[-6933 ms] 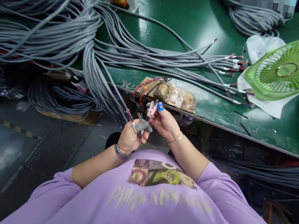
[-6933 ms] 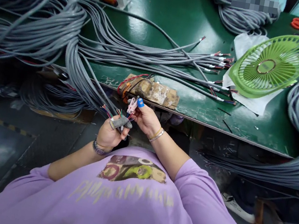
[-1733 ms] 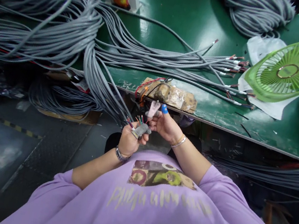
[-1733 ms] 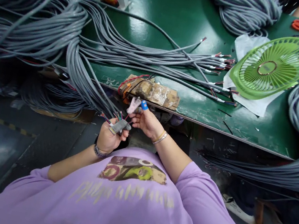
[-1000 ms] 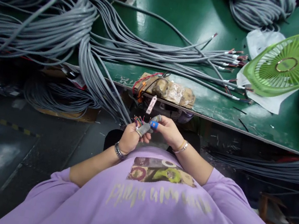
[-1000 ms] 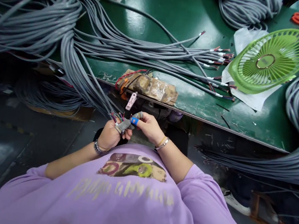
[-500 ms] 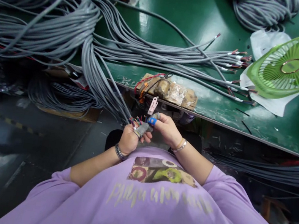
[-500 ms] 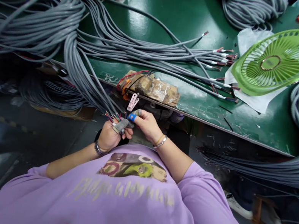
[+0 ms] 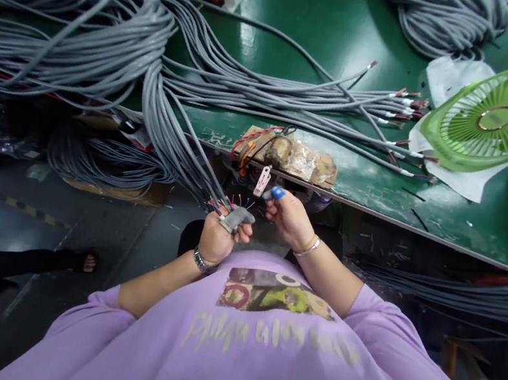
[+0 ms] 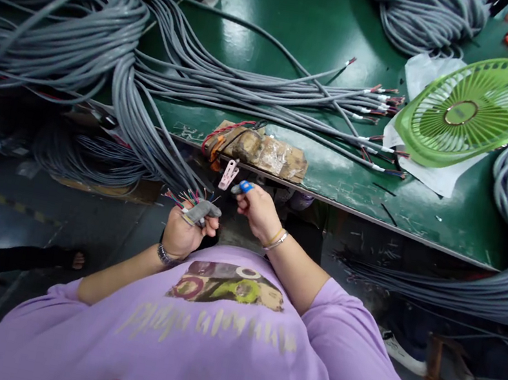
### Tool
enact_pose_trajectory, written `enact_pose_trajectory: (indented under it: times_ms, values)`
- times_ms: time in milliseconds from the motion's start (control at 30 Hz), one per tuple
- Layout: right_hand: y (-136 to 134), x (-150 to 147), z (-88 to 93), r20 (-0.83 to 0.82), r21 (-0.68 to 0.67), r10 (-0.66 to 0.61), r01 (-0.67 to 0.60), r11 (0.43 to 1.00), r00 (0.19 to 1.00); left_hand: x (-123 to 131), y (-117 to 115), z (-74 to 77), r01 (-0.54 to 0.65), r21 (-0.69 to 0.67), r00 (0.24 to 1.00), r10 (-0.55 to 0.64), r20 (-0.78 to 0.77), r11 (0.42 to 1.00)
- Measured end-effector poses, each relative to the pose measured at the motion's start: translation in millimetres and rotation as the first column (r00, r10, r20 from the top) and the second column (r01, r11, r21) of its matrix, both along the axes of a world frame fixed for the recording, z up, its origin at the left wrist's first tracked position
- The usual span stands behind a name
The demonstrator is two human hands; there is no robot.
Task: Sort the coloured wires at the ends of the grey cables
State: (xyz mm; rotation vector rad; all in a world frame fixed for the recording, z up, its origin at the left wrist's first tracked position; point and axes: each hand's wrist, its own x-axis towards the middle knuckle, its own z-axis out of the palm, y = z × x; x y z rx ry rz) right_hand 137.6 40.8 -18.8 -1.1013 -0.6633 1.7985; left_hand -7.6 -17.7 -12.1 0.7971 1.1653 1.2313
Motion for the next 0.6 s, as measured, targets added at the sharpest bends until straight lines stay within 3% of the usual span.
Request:
enact_pose_trajectory:
  times_ms: [100, 200, 267, 367, 433, 500, 600]
  values:
    - [12.1, 3.2, 5.8, -0.095, -0.096, 0.118, -0.127, 0.987, 0.988, 2.8, 1.1, 9.6, 0.007, -0.01, 0.998, -0.007, 0.06, 1.0]
    - [21.2, 1.2, 12.8, -0.133, -0.028, 0.255, -0.261, 0.965, 0.958, 6.0, 4.6, 16.5, 0.042, -0.015, 0.994, -0.04, 0.098, 0.999]
    - [23.6, -2.4, 13.6, -0.065, 0.092, 0.235, -0.229, 0.969, 0.97, 7.0, 8.8, 18.3, 0.063, -0.012, 0.992, -0.061, 0.114, 0.998]
    - [23.6, -8.5, 7.8, 0.117, 0.261, -0.006, -0.025, 0.965, 0.993, 6.3, 16.1, 16.4, 0.078, -0.01, 0.99, -0.076, 0.116, 0.997]
    - [23.9, -12.0, 2.6, 0.146, 0.303, -0.124, 0.075, 0.95, 0.982, 5.4, 20.1, 13.2, 0.088, -0.005, 0.99, -0.087, 0.112, 0.996]
    - [25.5, -15.0, -0.8, 0.083, 0.253, -0.075, 0.051, 0.966, 0.994, 5.3, 22.8, 9.8, 0.103, 0.001, 0.987, -0.102, 0.125, 0.995]
    - [28.6, -19.4, -0.7, -0.08, 0.124, 0.109, -0.099, 0.987, 0.991, 6.6, 24.9, 6.1, 0.1, 0.003, 0.982, -0.099, 0.162, 0.995]
